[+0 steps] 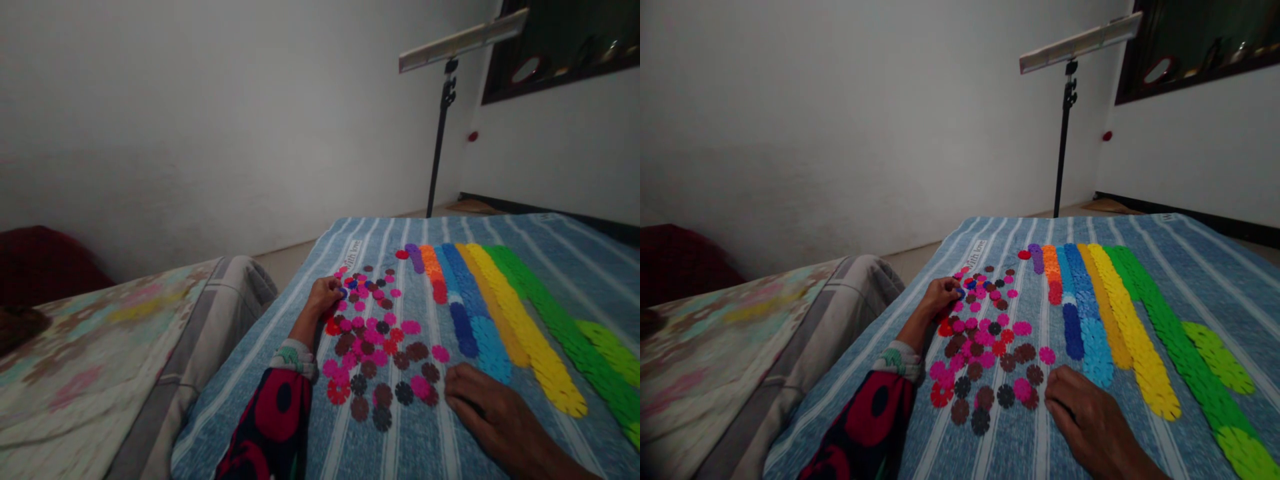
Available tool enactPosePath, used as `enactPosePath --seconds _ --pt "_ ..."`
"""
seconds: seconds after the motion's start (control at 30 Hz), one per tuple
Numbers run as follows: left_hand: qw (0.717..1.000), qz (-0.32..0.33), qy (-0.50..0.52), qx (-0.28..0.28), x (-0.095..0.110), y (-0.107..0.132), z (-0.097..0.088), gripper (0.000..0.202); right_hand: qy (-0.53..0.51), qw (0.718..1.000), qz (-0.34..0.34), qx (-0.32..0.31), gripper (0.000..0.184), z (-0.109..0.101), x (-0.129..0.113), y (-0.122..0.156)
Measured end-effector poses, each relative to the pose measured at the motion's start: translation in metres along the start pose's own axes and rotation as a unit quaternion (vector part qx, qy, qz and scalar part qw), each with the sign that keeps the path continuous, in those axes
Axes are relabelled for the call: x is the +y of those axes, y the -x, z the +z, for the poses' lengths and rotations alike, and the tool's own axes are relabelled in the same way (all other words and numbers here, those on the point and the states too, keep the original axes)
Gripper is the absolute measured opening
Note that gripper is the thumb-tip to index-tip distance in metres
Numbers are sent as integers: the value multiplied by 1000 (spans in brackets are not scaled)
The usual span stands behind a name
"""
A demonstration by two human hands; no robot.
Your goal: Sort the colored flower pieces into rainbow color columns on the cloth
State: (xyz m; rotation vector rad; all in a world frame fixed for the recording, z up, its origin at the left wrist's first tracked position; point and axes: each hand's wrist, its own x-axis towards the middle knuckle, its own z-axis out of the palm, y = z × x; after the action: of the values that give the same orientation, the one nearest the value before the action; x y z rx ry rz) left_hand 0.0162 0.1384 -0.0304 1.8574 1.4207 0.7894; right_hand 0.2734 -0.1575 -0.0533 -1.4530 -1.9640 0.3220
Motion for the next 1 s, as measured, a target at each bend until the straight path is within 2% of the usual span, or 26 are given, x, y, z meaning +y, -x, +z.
enactPosePath --seconds 0.17,0.3,0.67,0.83,1.0 --pt "995 -5 97 -31 -2 1 -3 20 0 1000 1 -18 24 -1 0 0" --pt "995 -4 93 -32 -3 0 -3 20 3 999 7 -31 25 -1 0 0" --pt "994 2 107 10 -10 -2 1 16 -10 999 14 -34 26 1 1 0" --pt "999 27 35 19 -10 -2 1 12 -13 1000 13 -26 25 2 2 1" --pt "988 64 -140 27 4 4 -3 17 -11 1000 10 -27 23 2 3 1"
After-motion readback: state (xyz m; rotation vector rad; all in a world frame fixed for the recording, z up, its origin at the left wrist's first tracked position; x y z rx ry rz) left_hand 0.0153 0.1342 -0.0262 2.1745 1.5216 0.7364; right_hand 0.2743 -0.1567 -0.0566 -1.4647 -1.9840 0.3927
